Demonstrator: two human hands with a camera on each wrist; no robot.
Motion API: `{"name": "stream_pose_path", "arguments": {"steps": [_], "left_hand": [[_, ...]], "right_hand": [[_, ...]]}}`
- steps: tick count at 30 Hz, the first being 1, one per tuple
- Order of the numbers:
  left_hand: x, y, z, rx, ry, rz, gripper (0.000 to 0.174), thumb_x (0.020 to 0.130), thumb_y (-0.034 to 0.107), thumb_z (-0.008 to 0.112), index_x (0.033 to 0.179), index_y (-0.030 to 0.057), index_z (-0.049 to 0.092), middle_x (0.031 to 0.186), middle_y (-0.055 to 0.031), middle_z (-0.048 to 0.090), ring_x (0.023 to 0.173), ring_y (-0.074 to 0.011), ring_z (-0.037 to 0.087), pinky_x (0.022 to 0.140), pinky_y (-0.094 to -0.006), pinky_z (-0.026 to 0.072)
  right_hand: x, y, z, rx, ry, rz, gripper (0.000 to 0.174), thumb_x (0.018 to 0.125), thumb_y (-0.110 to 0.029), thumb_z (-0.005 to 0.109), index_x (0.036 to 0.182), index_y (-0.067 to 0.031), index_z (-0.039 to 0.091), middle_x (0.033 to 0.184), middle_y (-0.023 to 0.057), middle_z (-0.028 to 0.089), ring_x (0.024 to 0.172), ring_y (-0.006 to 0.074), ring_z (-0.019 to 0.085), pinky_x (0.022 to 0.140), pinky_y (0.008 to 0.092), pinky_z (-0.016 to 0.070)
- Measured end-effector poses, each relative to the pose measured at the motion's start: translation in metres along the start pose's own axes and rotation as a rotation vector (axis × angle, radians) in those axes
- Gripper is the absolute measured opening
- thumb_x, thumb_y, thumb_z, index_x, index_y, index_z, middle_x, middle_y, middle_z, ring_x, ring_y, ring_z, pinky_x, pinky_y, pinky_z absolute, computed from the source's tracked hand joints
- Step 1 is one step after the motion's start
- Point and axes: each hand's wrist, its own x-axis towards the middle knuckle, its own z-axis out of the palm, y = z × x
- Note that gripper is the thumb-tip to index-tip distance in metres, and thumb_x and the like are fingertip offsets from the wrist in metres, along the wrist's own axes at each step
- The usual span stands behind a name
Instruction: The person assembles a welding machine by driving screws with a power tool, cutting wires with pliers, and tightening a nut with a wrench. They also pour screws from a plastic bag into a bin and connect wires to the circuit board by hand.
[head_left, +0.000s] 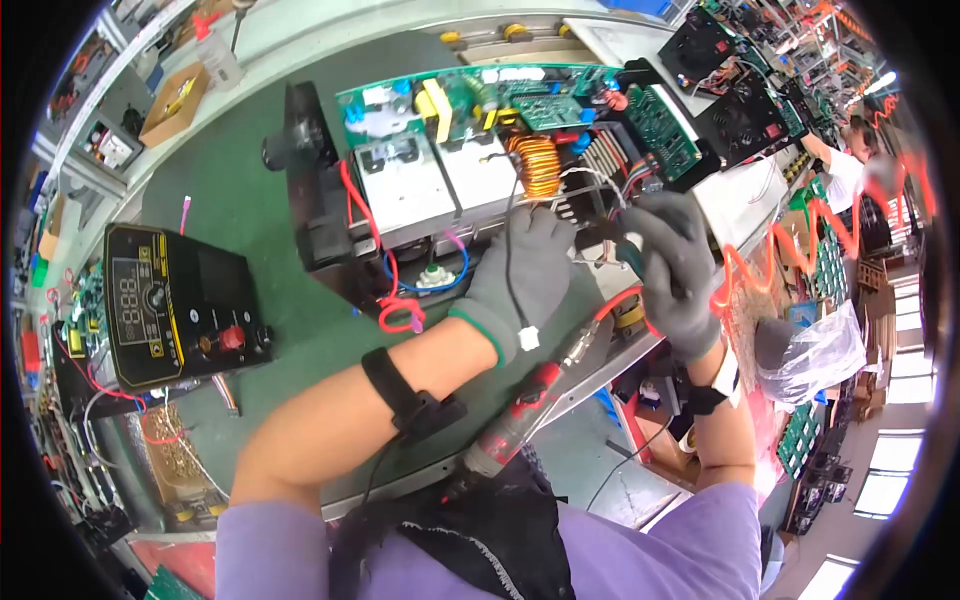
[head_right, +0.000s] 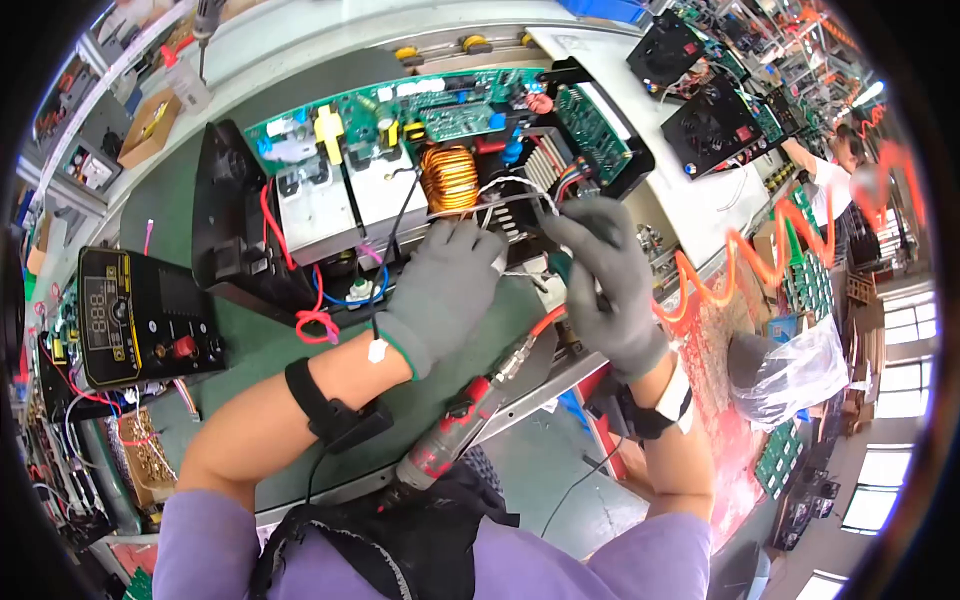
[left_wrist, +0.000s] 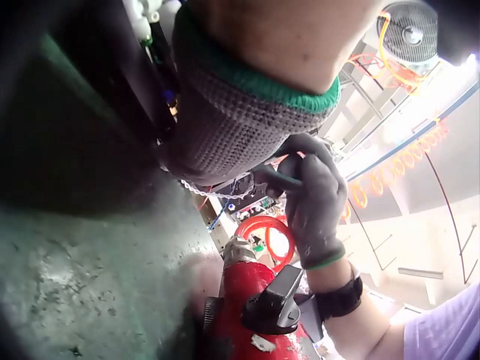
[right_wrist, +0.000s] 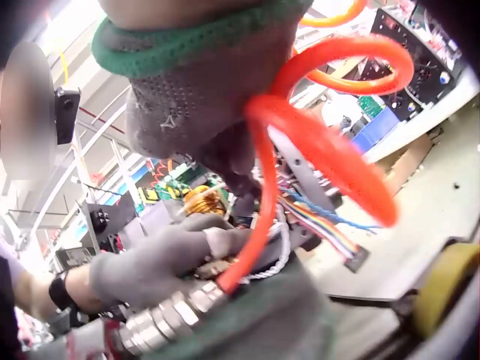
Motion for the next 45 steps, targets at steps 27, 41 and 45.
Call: {"name": "stream_pose_path", "arguments": {"steps": [27,41,45], "left_hand": [[-0.001,-0.004,0.018,-0.053,0.075,-0.018,0.024,0.087,0.017,0.056,0.104,0.0031,0.066,0.1,-0.0069,0.058,0.097,-0.0256,0.052,0.085,-0.0379,0.0432],[-0.001,-0.004,0.011,0.018,0.099,0.005,0.02,0.087,0.017,0.057,0.098,0.0045,0.068,0.1,-0.0058,0.058,0.097,-0.0246,0.052,0.086,-0.0373,0.0437],[0.003,-0.007,0.019,-0.048,0.125,-0.039,0.021,0.084,0.017,0.058,0.098,0.0046,0.068,0.1,-0.0059,0.058,0.097,-0.0236,0.053,0.086,-0.0362,0.0431]], "right_hand": [[0.025,0.006,0.003,0.073,0.043,0.031,0.03,0.08,0.008,0.051,0.104,-0.0002,0.067,0.105,0.015,0.058,0.081,0.0221,0.063,0.069,0.0311,0.0515],[-0.033,0.018,0.004,0.005,-0.106,0.011,0.047,0.073,0.009,0.054,0.118,-0.0028,0.063,0.123,0.0173,0.05,0.098,0.0292,0.062,0.082,0.0329,0.0526],[0.003,0.01,-0.003,0.034,-0.134,0.058,0.039,0.074,0.011,0.048,0.106,-0.0005,0.066,0.112,0.0165,0.055,0.086,0.0254,0.059,0.076,0.0326,0.0501]]}}
